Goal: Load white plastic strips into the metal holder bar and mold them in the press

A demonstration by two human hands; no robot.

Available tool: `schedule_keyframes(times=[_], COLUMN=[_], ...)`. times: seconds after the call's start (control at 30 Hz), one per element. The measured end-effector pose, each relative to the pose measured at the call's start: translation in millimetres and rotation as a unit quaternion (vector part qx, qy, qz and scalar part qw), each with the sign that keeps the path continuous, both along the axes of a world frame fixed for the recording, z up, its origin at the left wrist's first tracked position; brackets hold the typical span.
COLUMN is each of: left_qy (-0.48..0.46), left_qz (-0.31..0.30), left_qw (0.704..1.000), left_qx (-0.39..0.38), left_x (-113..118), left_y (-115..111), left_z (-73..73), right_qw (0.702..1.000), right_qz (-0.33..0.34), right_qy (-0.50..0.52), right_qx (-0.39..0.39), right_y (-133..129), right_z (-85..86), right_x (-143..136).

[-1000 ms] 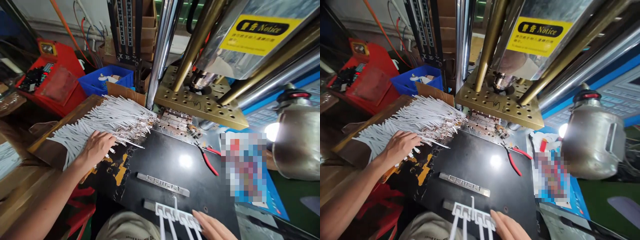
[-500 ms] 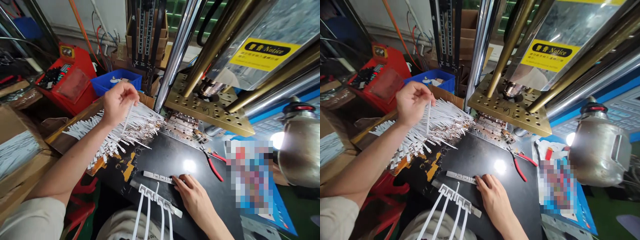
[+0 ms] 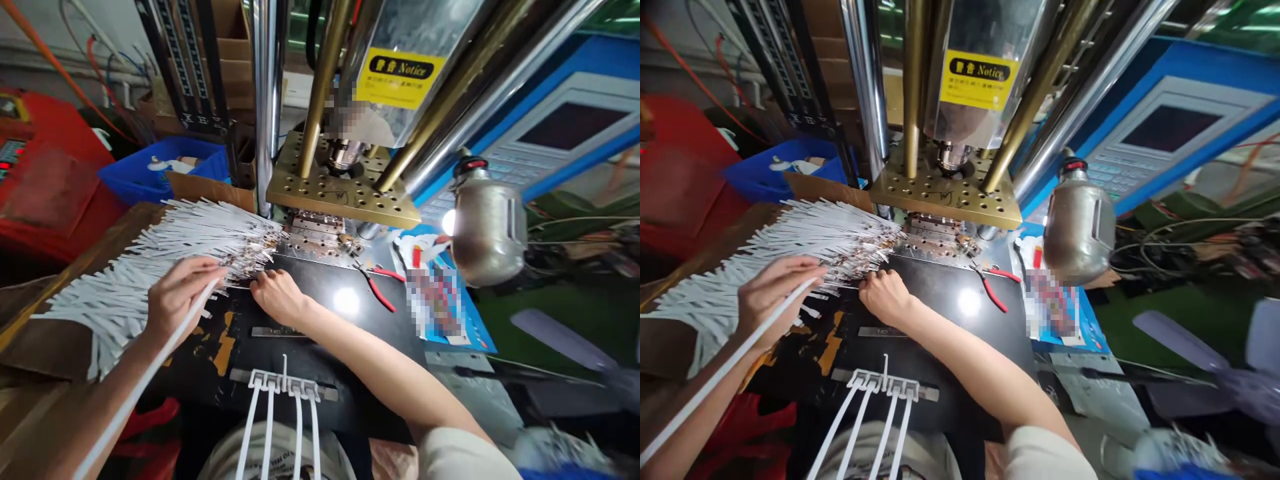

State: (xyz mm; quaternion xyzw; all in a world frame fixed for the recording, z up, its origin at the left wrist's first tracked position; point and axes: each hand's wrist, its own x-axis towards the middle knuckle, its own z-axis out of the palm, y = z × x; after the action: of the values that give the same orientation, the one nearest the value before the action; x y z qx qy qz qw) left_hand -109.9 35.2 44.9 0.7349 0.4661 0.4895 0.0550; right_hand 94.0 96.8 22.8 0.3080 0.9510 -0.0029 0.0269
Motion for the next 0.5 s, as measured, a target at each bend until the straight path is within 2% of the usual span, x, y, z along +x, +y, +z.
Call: schedule_keyframes(times=[0.07,0.17,0.23,0.27,0.33,0.4,0.43,0.5], left_qy=[0.102,0.108,0.078,0.064,0.041,0.025,0.022,0.035], left_qz=[-0.051,-0.114,-0.152,-0.171,-0.199,-0.206,-0.2,-0.181], left_qw=[0.993,0.988,0.985,0.982,0.972,0.959,0.955,0.958], left_qx=[0.018,0.007,-0.024,-0.05,-0.121,-0.193,-0.216,-0.219], left_x=[10,32,49,57,72,84,89,95], left_y=[-13,-26,-28,-28,-25,-23,-21,-20], left_z=[-15.0,-33.4,-43.6,-48.2,-56.4,-62.4,-64.4,-65.9], right_qw=[0.999,0.988,0.959,0.937,0.885,0.851,0.846,0.854], right_qz=[-0.022,-0.149,-0.248,-0.273,-0.27,-0.24,-0.233,-0.224], right_qy=[-0.014,0.014,0.133,0.218,0.372,0.442,0.447,0.431], right_qx=[0.03,0.032,0.012,-0.01,-0.077,-0.151,-0.175,-0.188], right_y=[-6,-21,-36,-45,-63,-79,-83,-88], right_z=[-2.6,-6.5,-12.0,-16.1,-25.5,-32.9,-34.8,-34.8], right_x=[29,94,129,139,144,135,128,115])
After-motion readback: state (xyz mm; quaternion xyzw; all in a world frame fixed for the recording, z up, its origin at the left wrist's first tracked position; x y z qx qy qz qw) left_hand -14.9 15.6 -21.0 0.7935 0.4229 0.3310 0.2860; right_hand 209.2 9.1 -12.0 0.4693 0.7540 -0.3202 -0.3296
